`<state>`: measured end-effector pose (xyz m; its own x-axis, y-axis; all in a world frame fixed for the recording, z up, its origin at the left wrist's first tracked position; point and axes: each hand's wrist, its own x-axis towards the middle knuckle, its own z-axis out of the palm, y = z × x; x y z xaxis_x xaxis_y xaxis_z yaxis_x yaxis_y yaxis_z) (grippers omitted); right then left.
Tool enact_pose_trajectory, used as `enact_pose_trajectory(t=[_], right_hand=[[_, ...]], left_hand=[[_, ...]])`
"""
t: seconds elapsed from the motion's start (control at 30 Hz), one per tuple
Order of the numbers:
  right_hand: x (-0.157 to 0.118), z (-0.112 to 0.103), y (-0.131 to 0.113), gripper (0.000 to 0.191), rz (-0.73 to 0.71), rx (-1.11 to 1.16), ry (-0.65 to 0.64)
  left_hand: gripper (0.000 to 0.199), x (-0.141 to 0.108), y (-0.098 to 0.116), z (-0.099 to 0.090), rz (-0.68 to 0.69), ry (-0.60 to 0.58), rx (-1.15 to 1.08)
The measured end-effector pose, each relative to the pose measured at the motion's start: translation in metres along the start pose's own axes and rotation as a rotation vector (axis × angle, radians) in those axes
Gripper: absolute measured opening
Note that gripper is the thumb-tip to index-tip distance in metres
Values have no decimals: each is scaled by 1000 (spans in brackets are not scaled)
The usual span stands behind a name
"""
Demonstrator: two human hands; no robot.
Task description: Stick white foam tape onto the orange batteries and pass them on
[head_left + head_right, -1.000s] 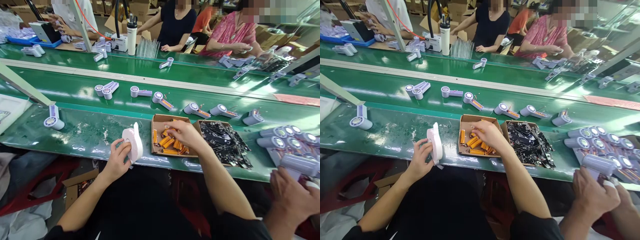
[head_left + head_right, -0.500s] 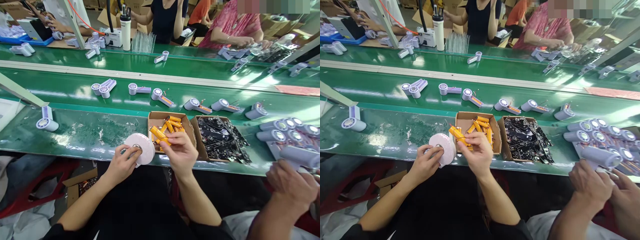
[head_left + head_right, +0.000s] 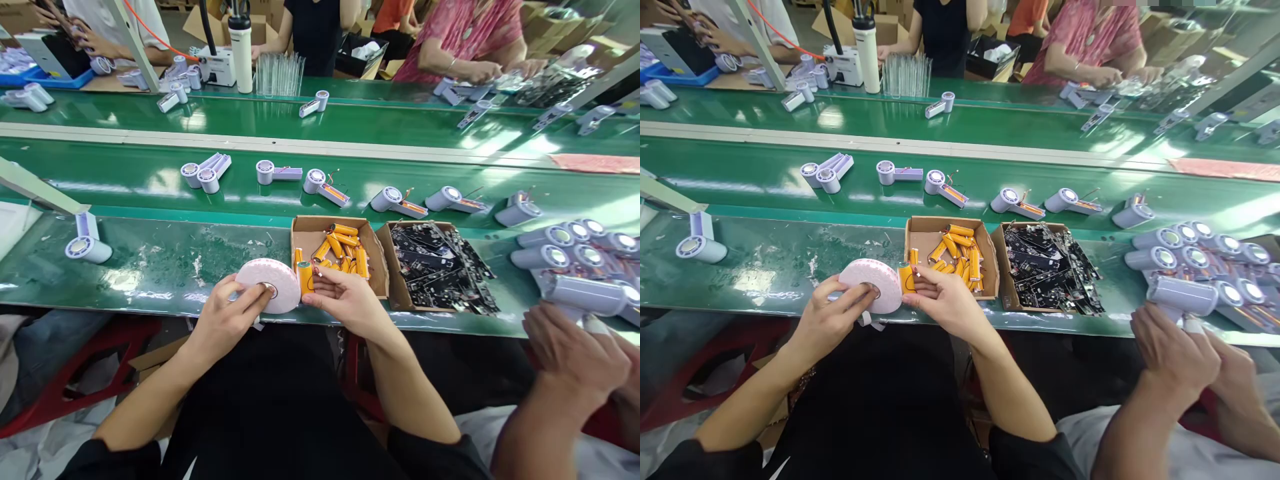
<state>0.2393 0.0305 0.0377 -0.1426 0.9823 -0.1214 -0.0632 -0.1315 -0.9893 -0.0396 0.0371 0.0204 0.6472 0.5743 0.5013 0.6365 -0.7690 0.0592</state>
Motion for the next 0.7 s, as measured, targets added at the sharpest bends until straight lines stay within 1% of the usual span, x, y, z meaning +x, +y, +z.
enact_pose_trajectory(t=[0.03, 0.07, 0.17, 0.2, 0.23, 0.27, 0.3, 0.33, 0.37, 0.4, 0.43, 0.47, 0.5, 0.53, 0.57, 0.6, 0.63, 0.67, 0.7], right_hand=[[1, 6, 3, 56, -18, 47, 30], [1, 14, 8, 55, -62, 108, 106], [-1, 48, 28, 54, -244, 320, 473], [-3, 56, 33, 54, -277, 365, 562], [-4, 59, 35, 52, -287, 380, 601], [-5, 56, 33, 48, -281, 363, 602], [-6, 45, 28, 44, -276, 323, 585], [-6, 29, 19, 39, -295, 274, 574], [-4, 7, 10, 34, -339, 219, 597], [-2, -16, -1, 33, -445, 194, 663], [1, -39, -10, 34, -589, 187, 774], [4, -60, -17, 34, -673, 176, 843], [6, -75, -21, 39, -689, 164, 842], [7, -85, -21, 45, -676, 154, 810], [8, -89, -19, 52, -630, 144, 741], [7, -89, -13, 59, -576, 132, 661], [6, -85, -6, 63, -535, 117, 589], [5, -81, 2, 64, -509, 98, 535], [4, -76, 9, 63, -493, 79, 498]], left_hand=[[59, 2, 2, 0, -12, 4, 5], [59, 5, 5, 1, -28, 16, 17], [53, 10, 25, 5, -82, 85, 34], [50, 10, 35, 6, -103, 111, 14], [47, 9, 46, 5, -123, 127, -18], [44, 7, 58, 3, -120, 127, -64], [40, 3, 69, 0, -82, 106, -129], [35, -3, 77, -4, -13, 62, -207], [31, -9, 80, -7, 69, 3, -287], [28, -15, 78, -9, 134, -47, -348], [28, -22, 68, -9, 155, -82, -370], [29, -29, 52, -7, 116, -95, -357], [32, -34, 29, -5, 13, -66, -281], [36, -39, 2, -2, -126, -84, -183], [39, -41, -26, 0, -222, -133, -153], [45, -41, -53, 2, -278, -221, -177], [53, -38, -76, 2, -334, -279, -199], [57, -32, -93, 2, -377, -305, -226], [58, -22, -104, 2, -413, -296, -244]])
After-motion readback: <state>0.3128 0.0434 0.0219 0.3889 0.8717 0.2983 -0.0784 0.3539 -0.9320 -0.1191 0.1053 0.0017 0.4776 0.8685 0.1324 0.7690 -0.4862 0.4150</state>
